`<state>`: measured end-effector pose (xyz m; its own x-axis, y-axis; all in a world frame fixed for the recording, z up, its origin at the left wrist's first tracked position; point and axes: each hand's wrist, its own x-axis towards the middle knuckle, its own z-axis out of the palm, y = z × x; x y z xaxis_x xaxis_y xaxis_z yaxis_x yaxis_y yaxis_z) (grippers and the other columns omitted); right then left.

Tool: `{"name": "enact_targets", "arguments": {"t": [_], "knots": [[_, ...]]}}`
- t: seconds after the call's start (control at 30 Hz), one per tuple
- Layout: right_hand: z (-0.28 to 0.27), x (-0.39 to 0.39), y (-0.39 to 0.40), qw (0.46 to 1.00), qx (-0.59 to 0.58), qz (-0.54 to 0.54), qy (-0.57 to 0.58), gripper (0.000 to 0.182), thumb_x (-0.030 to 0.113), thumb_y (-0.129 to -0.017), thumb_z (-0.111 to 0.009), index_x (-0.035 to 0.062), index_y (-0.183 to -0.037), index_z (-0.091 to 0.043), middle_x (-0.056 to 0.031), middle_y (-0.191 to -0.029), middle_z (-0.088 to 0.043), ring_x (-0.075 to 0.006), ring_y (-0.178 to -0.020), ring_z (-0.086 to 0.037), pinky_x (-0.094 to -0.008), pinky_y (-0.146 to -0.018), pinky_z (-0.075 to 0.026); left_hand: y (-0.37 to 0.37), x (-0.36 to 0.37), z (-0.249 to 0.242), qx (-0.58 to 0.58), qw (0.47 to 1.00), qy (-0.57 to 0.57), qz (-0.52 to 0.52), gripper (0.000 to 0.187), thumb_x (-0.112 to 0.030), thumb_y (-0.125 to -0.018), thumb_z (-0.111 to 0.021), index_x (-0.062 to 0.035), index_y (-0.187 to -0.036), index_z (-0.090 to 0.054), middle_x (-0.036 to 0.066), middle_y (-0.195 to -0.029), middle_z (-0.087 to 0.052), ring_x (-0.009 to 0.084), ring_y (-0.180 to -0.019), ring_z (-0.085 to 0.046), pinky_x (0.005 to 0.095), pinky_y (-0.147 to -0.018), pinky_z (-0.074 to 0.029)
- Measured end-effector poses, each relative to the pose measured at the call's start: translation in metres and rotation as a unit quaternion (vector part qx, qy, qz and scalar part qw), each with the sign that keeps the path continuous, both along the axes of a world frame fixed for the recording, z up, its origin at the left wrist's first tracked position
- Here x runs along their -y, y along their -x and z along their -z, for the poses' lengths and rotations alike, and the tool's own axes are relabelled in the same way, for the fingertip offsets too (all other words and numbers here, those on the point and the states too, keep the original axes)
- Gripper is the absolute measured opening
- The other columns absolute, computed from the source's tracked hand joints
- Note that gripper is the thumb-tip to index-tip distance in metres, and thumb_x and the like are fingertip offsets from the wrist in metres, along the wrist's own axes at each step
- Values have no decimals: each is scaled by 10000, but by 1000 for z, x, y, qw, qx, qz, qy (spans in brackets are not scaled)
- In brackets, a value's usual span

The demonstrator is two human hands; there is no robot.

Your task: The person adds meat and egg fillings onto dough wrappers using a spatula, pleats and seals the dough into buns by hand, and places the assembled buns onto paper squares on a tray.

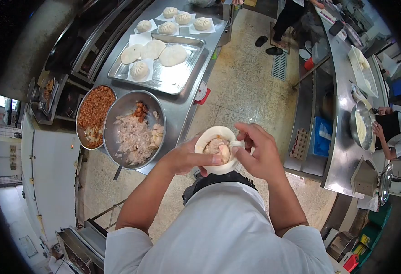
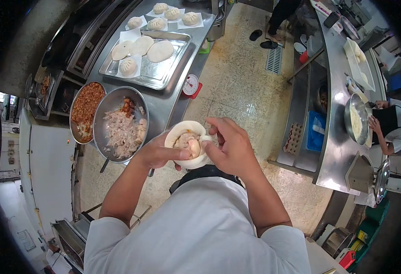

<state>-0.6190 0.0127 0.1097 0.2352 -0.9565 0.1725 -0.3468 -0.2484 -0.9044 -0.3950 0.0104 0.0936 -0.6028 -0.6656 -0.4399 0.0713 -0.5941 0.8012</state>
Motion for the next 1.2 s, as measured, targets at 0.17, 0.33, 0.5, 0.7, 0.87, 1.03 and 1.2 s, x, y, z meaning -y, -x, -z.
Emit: {"name": "enact_targets", "arguments": {"t": [0.17, 0.33, 0.5, 0.7, 0.87, 1.03, 1.2], "knots": [[16, 4, 4, 996, -44, -70, 23, 136, 61, -773, -665, 0, -894, -664, -113, -759, -577, -261, -630, -579, -363, -594, -472, -5, 10, 8, 19, 999, -3, 46, 779, -307, -732, -817, -85, -1385, -455, 48, -1138, -624, 127, -920, -647, 264, -545, -544], [8, -1, 2, 997, -39, -52, 35, 131, 51, -757, -647, -9, -874, -651, -126, -742, -563, -285, -633, -581, -375, -598, -473, -1, 10, -3, 64, 997, -17, 42, 809, -359, -732, -815, -128, -1408, -434, 34, -1152, -614, 115, -935, -633, 247, -527, -508], [7, 6, -3, 998, -26, -50, 6, 137, 46, -751, -624, -14, -871, -652, -143, -731, -557, -305, -629, -581, -392, -597, -474, -3, 19, 4, 67, 993, -8, 95, 771, -385, -757, -793, -136, -1398, -445, 24, -1126, -617, 100, -901, -623, 226, -520, -484], [18, 1, 1, 990, -87, -90, 58, 131, 61, -765, -699, -8, -863, -646, -88, -767, -570, -186, -612, -548, -312, -563, -446, -2, 22, 3, 131, 986, 11, 102, 691, -393, -783, -764, -139, -1360, -483, 0, -1031, -622, 72, -810, -593, 214, -491, -449], [12, 9, -8, 997, -36, -62, -6, 112, 50, -763, -674, -17, -847, -644, -128, -732, -565, -262, -607, -560, -356, -562, -444, -2, 30, 5, 133, 977, 52, 161, 657, -472, -777, -742, -158, -1321, -549, 5, -964, -642, 82, -734, -592, 226, -486, -437], [31, 4, -2, 990, -76, -91, 72, 160, 65, -749, -692, -10, -882, -646, -105, -782, -576, -205, -598, -551, -322, -551, -447, -1, 33, 4, 173, 971, 65, 150, 614, -445, -775, -752, -159, -1288, -572, -6, -934, -631, 73, -722, -574, 226, -483, -417], [7, 10, -13, 998, -64, -6, 25, 96, 38, -755, -662, -21, -828, -641, -128, -715, -555, -264, -602, -558, -365, -549, -440, -2, 36, 2, 192, 968, 64, 149, 563, -401, -788, -754, -145, -1262, -587, -27, -925, -633, 51, -700, -552, 222, -476, -395]]}}
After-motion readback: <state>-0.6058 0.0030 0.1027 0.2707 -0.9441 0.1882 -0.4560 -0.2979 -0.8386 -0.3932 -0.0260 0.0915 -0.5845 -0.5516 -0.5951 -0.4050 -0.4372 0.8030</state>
